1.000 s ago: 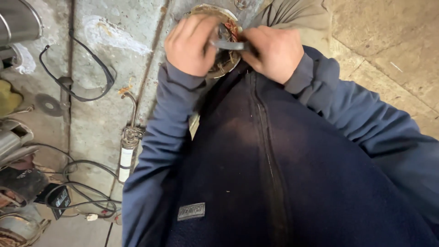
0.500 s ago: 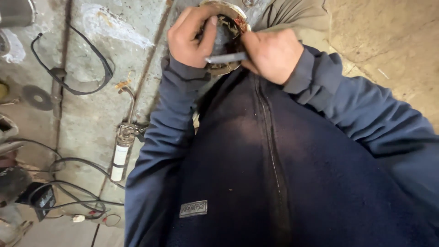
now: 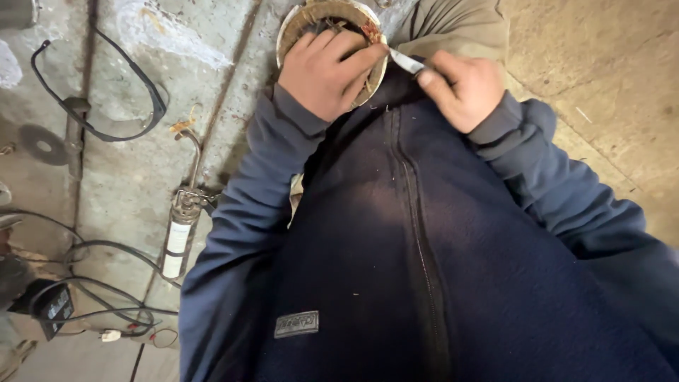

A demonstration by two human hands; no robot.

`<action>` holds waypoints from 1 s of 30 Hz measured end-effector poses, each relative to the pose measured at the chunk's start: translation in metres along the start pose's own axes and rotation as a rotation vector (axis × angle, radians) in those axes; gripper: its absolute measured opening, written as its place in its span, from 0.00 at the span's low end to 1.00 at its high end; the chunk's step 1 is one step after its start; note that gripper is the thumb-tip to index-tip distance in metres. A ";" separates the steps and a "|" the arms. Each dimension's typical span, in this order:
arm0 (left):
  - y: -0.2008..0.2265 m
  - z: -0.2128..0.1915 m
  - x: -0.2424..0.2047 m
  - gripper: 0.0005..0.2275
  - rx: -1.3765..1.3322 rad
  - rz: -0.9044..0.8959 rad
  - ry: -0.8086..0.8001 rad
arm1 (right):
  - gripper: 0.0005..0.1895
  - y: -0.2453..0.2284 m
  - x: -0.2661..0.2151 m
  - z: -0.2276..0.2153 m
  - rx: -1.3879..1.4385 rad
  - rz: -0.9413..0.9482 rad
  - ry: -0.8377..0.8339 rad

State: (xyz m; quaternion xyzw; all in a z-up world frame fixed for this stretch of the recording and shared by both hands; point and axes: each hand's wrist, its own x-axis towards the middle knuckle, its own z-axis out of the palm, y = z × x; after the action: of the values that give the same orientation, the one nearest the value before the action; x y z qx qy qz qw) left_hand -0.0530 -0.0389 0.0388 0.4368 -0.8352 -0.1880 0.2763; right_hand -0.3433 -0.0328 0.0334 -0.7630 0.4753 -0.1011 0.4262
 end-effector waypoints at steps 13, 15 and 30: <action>0.001 0.006 0.003 0.06 -0.038 -0.069 -0.036 | 0.14 0.045 0.057 0.061 0.267 -0.204 0.186; 0.005 0.009 0.002 0.05 -0.026 -0.097 -0.038 | 0.15 0.046 0.063 0.068 0.249 -0.223 0.230; 0.040 0.033 -0.009 0.05 -0.012 -0.510 0.099 | 0.13 0.051 0.057 0.064 0.070 -0.373 0.158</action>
State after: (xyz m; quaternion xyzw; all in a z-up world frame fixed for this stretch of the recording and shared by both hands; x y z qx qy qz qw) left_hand -0.0945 -0.0069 0.0326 0.6404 -0.6823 -0.2348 0.2629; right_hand -0.3100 -0.0527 -0.0583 -0.8122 0.3542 -0.2542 0.3875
